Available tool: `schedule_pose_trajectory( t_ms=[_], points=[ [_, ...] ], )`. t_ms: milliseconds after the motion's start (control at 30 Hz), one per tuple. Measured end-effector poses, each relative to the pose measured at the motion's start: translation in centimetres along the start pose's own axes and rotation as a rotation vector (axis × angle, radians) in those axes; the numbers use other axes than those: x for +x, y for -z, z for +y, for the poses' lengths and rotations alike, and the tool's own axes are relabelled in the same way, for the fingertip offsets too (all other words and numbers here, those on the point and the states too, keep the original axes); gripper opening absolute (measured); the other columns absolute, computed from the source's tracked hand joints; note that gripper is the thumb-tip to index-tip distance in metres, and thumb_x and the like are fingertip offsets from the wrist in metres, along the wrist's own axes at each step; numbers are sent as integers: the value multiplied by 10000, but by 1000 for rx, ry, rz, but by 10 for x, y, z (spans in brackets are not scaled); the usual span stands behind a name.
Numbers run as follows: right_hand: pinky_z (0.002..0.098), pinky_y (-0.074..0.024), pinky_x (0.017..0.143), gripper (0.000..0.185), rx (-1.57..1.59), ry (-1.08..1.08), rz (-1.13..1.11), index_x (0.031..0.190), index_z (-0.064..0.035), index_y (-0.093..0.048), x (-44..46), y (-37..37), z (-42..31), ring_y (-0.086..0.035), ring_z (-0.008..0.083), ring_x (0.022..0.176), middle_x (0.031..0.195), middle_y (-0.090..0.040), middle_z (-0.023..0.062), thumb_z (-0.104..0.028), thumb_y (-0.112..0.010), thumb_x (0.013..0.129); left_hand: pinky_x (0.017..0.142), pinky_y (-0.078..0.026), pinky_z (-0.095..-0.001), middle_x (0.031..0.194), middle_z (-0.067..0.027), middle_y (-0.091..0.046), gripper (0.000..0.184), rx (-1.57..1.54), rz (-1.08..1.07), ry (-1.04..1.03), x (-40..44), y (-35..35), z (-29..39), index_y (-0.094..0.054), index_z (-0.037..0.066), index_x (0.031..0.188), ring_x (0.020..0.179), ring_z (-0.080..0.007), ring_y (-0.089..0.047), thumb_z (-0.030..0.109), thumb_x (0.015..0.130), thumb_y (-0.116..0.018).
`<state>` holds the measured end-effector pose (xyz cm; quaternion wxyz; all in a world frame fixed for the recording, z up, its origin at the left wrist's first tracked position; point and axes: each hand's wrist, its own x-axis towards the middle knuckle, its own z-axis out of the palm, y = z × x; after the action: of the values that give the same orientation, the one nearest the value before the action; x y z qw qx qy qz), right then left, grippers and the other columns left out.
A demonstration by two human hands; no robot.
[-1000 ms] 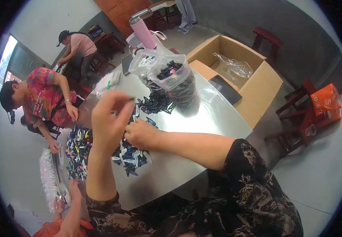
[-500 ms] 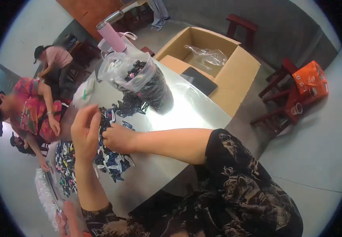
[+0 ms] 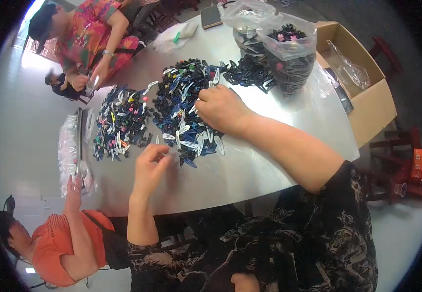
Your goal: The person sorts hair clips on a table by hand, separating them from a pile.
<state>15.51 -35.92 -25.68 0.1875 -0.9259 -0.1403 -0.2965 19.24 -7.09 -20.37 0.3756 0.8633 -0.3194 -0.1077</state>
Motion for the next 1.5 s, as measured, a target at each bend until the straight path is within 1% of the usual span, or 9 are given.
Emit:
schedule_pose_trajectory(
  t_ms=[200,300,500,600,800,1100,1233,1300,1500],
  points=[
    [397,-485,822,111,2,6,-25,912,-72,-661,0,6,-4,-635,258,918,948,-636,73,-139,-722,849,679,-502,-299,883,-87,-652,133,191,71,-95,6,-25,-4,-709,-13,998,741,-170,-630,39,876,-715],
    [401,-486,822,117,7,5,-26,911,-71,-659,0,7,-5,-636,259,918,948,-635,75,-142,-727,848,675,-509,-365,848,-126,-631,108,189,41,-109,12,-28,-2,-686,-1,934,731,-259,-637,49,851,-734],
    [403,-485,821,123,9,-4,-34,903,-70,-656,-1,5,-5,-635,261,917,945,-633,77,-148,-733,848,650,-486,-295,808,-54,-608,105,-17,41,-13,12,-15,-4,-657,-1,892,706,-167,-611,39,839,-739],
    [403,-484,815,120,11,-4,-43,894,-71,-653,-1,5,-6,-634,264,912,940,-630,78,-148,-733,848,697,-463,-228,908,32,-617,84,-206,121,212,8,3,-15,-649,32,912,787,-48,-563,16,872,-721],
    [401,-484,809,115,16,0,-58,884,-71,-651,-1,6,-8,-634,266,906,926,-628,76,-150,-728,852,697,-487,-265,887,-30,-608,90,31,140,-58,12,-5,-24,-660,1,941,752,-115,-600,-27,861,-691],
    [400,-488,798,113,25,9,-50,883,-74,-654,-1,6,-7,-633,263,891,919,-630,70,-154,-728,850,669,-495,-297,886,-93,-607,108,234,115,-137,22,-17,-26,-643,-5,938,739,-173,-619,-18,846,-698],
    [403,-494,770,115,13,30,-8,857,-78,-645,-1,2,-6,-632,269,859,897,-626,69,-151,-731,833,692,-490,-278,897,-71,-620,109,153,96,-55,16,-11,-16,-642,-2,961,764,-136,-613,-10,863,-691],
    [408,-499,744,121,43,44,17,829,-82,-632,0,2,-6,-633,273,846,876,-617,71,-146,-732,810,710,-513,-322,899,-118,-621,107,-41,94,-4,16,-11,-11,-641,-17,964,765,-218,-638,-5,864,-677],
    [413,-490,729,170,31,52,129,768,-104,-596,-2,-13,-4,-610,284,818,830,-564,63,-202,-733,742,717,-490,-256,902,-47,-610,83,-206,8,-89,37,-12,45,-630,-19,959,786,-110,-603,-9,889,-673]
  ],
)
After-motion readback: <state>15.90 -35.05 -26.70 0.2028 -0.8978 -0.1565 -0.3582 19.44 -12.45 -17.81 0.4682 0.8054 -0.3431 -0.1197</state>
